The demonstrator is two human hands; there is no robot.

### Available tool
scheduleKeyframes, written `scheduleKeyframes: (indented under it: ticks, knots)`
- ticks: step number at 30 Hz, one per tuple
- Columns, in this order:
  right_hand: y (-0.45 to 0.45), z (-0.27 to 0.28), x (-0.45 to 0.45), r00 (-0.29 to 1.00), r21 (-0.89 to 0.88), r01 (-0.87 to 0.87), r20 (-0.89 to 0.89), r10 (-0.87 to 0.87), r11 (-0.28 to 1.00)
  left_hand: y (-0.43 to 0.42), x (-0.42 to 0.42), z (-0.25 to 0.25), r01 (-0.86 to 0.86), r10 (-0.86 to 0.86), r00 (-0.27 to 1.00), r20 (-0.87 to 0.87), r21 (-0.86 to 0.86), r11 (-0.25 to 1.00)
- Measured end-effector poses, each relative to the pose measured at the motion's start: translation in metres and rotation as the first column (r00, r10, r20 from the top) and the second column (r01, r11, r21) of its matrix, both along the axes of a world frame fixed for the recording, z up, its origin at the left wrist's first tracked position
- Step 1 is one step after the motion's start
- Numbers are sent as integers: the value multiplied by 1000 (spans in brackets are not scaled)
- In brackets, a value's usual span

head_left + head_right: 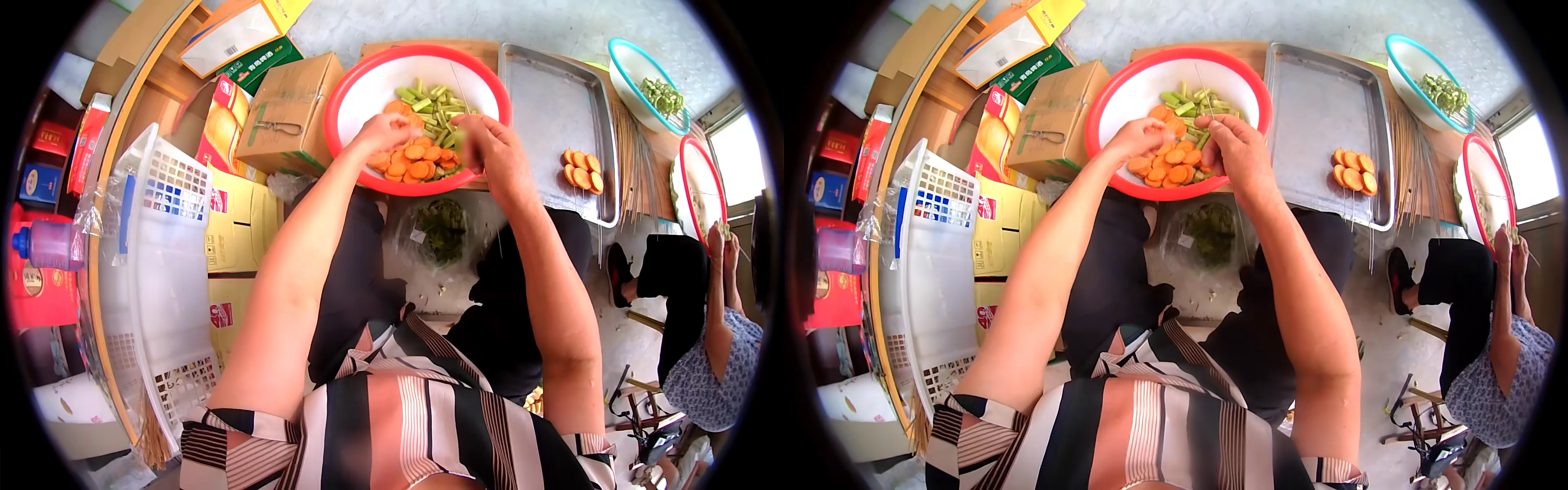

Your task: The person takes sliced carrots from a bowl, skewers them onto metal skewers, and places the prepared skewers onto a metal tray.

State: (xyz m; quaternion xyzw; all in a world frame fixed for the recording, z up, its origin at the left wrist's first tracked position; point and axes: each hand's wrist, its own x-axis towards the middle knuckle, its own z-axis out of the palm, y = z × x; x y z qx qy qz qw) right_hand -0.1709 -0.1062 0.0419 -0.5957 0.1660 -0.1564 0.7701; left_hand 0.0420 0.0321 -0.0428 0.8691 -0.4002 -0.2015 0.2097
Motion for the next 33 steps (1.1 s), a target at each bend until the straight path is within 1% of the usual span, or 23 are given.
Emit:
scheduleKeyframes:
  ticks: [1,2,3,4,5,6,7,9,10,11,13,16,26,29,33]
  knots:
    - [2,0,-1,1000,-25,-3,1,3,1000,-3,-6,17,-219,54,853,-519,-262,940]
    - [4,1,0,1000,-51,-9,5,10,999,-5,-11,29,-517,-80,471,-878,-348,782]
    - [7,1,0,1000,-53,-13,13,14,999,-6,-13,38,-517,-79,479,-874,-354,779]
    - [10,2,1,1000,-87,-28,-6,27,996,-7,-15,44,-607,-211,355,-911,-397,688]
    - [14,3,1,999,-121,-44,-27,41,992,-7,-16,47,-697,-353,235,-906,-410,588]
    - [19,5,1,998,-147,-48,-42,42,988,-7,-17,49,-731,-395,215,-893,-416,541]
    - [23,5,1,998,-151,-55,-38,50,987,-7,-17,49,-733,-397,222,-891,-421,534]
    - [29,6,1,995,-142,-101,-24,98,985,-7,-16,50,-793,-489,204,-848,-436,425]
    - [34,6,2,996,-170,-94,-20,92,981,-6,-13,49,-814,-524,174,-833,-422,400]
    - [38,7,2,995,-174,-96,-21,94,980,-6,-11,47,-814,-527,175,-831,-423,397]
    - [44,9,2,986,-112,-163,-46,158,980,-6,-9,45,-850,-582,122,-804,-387,356]
    - [48,6,5,985,-122,-170,-50,165,978,-7,-8,44,-860,-624,93,-776,-379,343]
    - [53,9,11,990,-108,-135,-60,129,985,-17,-22,48,-867,-620,112,-776,-381,320]
    - [54,9,13,991,-110,-121,-63,115,987,-20,-25,48,-883,-652,80,-754,-357,306]
    - [54,8,14,992,-94,-118,-63,112,989,-22,-28,50,-870,-657,119,-745,-397,292]
